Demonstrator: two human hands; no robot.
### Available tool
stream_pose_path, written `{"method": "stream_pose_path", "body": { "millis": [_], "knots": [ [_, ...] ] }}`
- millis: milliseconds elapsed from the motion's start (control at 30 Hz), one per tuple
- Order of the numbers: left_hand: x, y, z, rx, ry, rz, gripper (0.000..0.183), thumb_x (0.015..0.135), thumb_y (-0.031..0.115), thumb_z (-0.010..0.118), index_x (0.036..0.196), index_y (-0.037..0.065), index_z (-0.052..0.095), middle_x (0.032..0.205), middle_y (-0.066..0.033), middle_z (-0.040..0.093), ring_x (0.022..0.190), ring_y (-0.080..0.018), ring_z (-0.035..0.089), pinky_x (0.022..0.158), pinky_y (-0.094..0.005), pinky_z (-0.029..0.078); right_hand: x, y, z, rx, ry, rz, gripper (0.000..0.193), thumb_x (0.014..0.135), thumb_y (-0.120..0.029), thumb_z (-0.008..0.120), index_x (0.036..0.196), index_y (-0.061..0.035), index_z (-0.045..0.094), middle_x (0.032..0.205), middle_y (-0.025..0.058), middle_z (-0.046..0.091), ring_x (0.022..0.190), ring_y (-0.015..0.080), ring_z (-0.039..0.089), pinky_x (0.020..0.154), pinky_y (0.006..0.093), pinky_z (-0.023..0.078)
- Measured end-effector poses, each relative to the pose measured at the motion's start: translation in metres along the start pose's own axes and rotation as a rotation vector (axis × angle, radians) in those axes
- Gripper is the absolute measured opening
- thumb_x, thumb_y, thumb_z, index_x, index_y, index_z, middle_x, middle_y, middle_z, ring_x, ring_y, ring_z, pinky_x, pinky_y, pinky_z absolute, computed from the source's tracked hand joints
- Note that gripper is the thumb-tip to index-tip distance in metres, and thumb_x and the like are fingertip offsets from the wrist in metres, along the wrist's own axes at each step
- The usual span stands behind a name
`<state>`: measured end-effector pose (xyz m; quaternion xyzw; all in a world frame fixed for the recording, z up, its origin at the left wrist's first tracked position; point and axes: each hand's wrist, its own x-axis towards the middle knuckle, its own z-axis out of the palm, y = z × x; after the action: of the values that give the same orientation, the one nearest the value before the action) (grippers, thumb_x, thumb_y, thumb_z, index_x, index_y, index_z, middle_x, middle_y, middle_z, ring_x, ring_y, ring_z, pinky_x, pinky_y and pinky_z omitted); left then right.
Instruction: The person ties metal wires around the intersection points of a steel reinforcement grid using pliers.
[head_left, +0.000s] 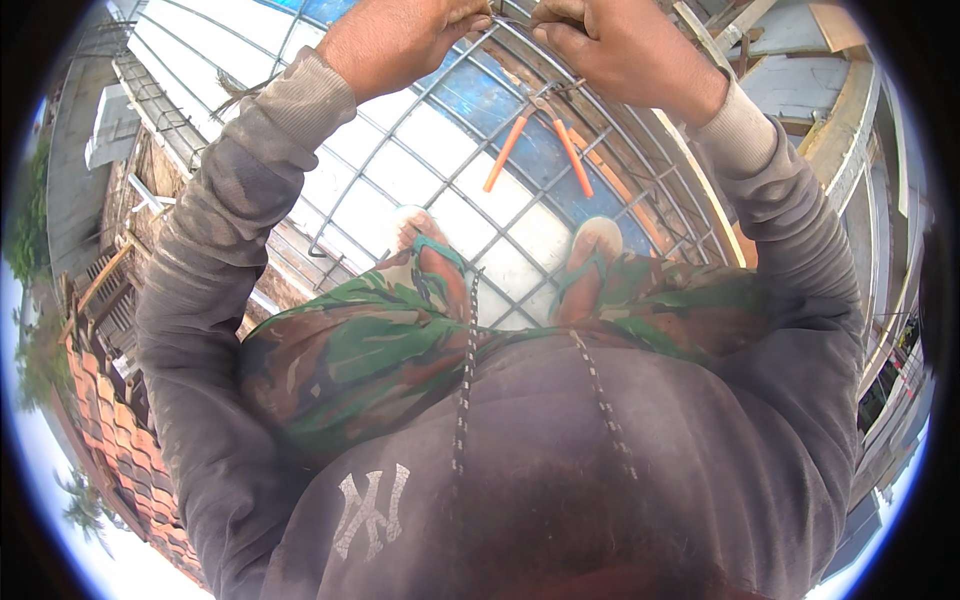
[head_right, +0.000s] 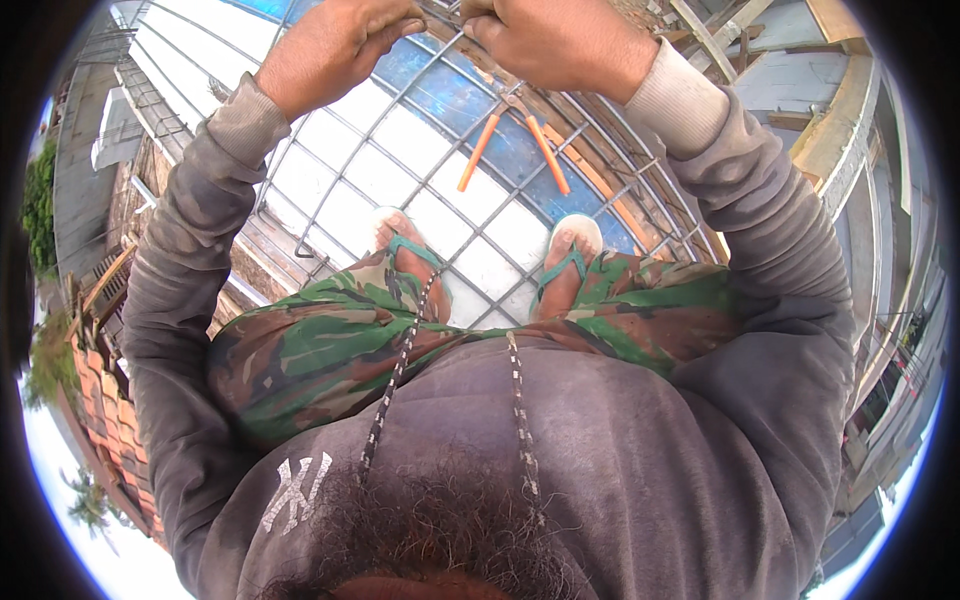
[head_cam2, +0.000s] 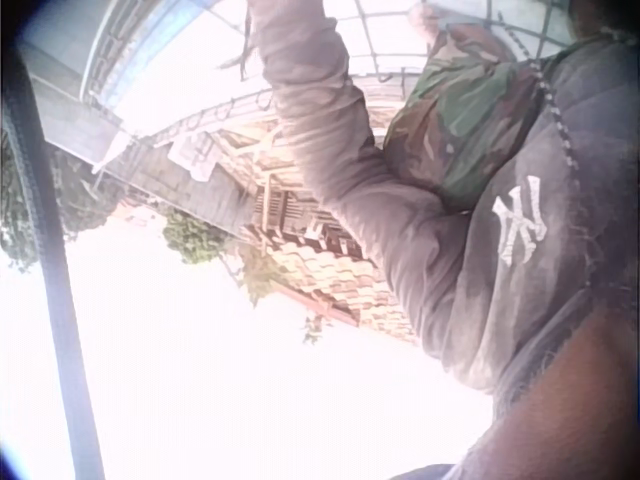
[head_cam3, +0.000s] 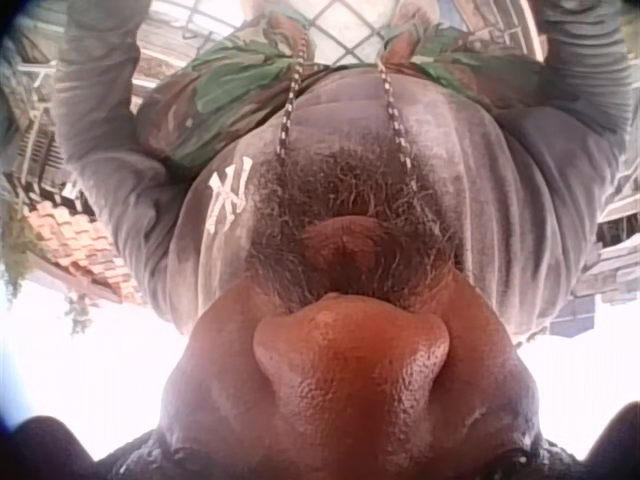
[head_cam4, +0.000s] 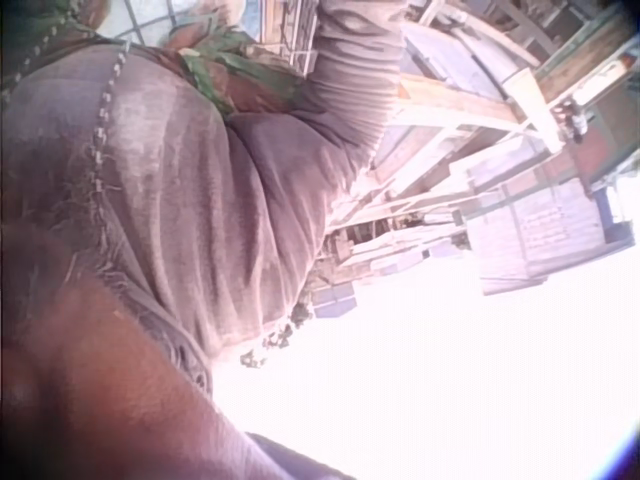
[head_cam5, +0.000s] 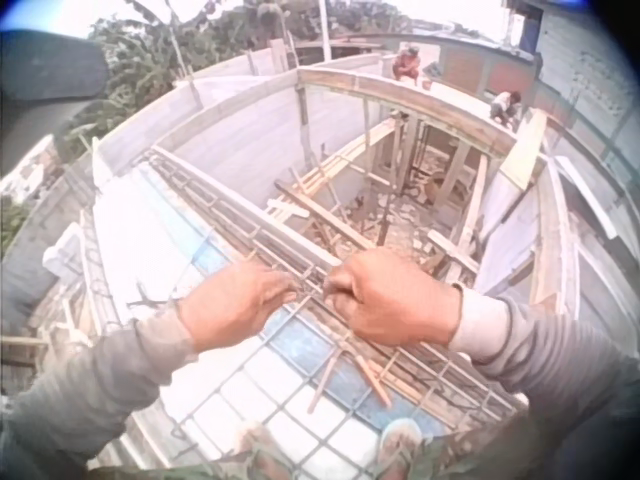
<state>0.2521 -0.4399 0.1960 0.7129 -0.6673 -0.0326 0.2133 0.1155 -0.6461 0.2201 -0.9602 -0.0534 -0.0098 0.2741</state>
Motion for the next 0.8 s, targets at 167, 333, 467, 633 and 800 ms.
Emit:
{"method": "stream_pose_path", "body": {
  "millis": [167, 333, 467, 633, 800],
  "knots": [
    [-0.027, -0.021, 0.049, 0.118, -0.082, -0.137, 0.02, 0.101, 0.018, 0.059, 0.113, 0.004, 0.067, 0.097, -0.0186, 0.071, 0.09, -0.0376, 0.068, 0.08, -0.0454, 0.055, 0.012, 0.02, 0.028, 0.079, -0.266, 0.198, 0.024, 0.088, -0.021, 0.067, 0.104, -0.0047, 0.076, 0.097, 0.0256, 0.071, 0.09, 0.0375, 0.071, 0.079, 0.0446, 0.055],
    [-0.044, -0.058, 0.101, 0.04, -0.183, -0.402, 0.037, 0.106, 0.031, 0.056, 0.132, 0.005, 0.063, 0.111, -0.0188, 0.073, 0.099, -0.0365, 0.07, 0.088, -0.0446, 0.057, 0.015, 0.061, 0.125, 0.253, -0.055, 0.393, 0.028, 0.093, -0.024, 0.064, 0.101, 0.0026, 0.071, 0.095, 0.0223, 0.073, 0.08, 0.0355, 0.07, 0.079, 0.0421, 0.055],
    [-0.057, -0.113, 0.132, -0.097, -0.125, -0.524, 0.038, 0.106, 0.031, 0.055, 0.132, 0.004, 0.065, 0.117, -0.0193, 0.072, 0.108, -0.036, 0.069, 0.097, -0.0439, 0.054, 0.022, 0.107, 0.211, 0.125, 0.028, 0.496, 0.026, 0.09, -0.023, 0.063, 0.1, -0.0028, 0.076, 0.093, 0.0241, 0.073, 0.09, 0.0362, 0.073, 0.086, 0.0435, 0.056],
    [-0.057, -0.14, 0.134, -0.132, -0.312, -0.786, 0.033, 0.102, 0.025, 0.058, 0.122, 0.002, 0.071, 0.119, -0.0197, 0.072, 0.111, -0.0358, 0.069, 0.099, -0.0424, 0.053, 0.04, 0.118, 0.257, 0.046, -0.043, 0.684, 0.026, 0.087, -0.015, 0.06, 0.101, 0.0012, 0.076, 0.104, 0.0292, 0.072, 0.102, 0.0452, 0.07, 0.093, 0.0485, 0.056],
    [-0.083, -0.157, 0.19, -0.167, -0.301, -0.881, 0.028, 0.098, 0.024, 0.063, 0.119, 0.009, 0.075, 0.114, -0.0198, 0.073, 0.109, -0.0364, 0.069, 0.098, -0.0424, 0.053, 0.06, 0.123, 0.258, 0.006, -0.14, 0.639, 0.026, 0.088, -0.015, 0.058, 0.103, -0.0007, 0.075, 0.106, 0.0288, 0.071, 0.103, 0.0452, 0.069, 0.094, 0.0499, 0.055]
  ]
}}
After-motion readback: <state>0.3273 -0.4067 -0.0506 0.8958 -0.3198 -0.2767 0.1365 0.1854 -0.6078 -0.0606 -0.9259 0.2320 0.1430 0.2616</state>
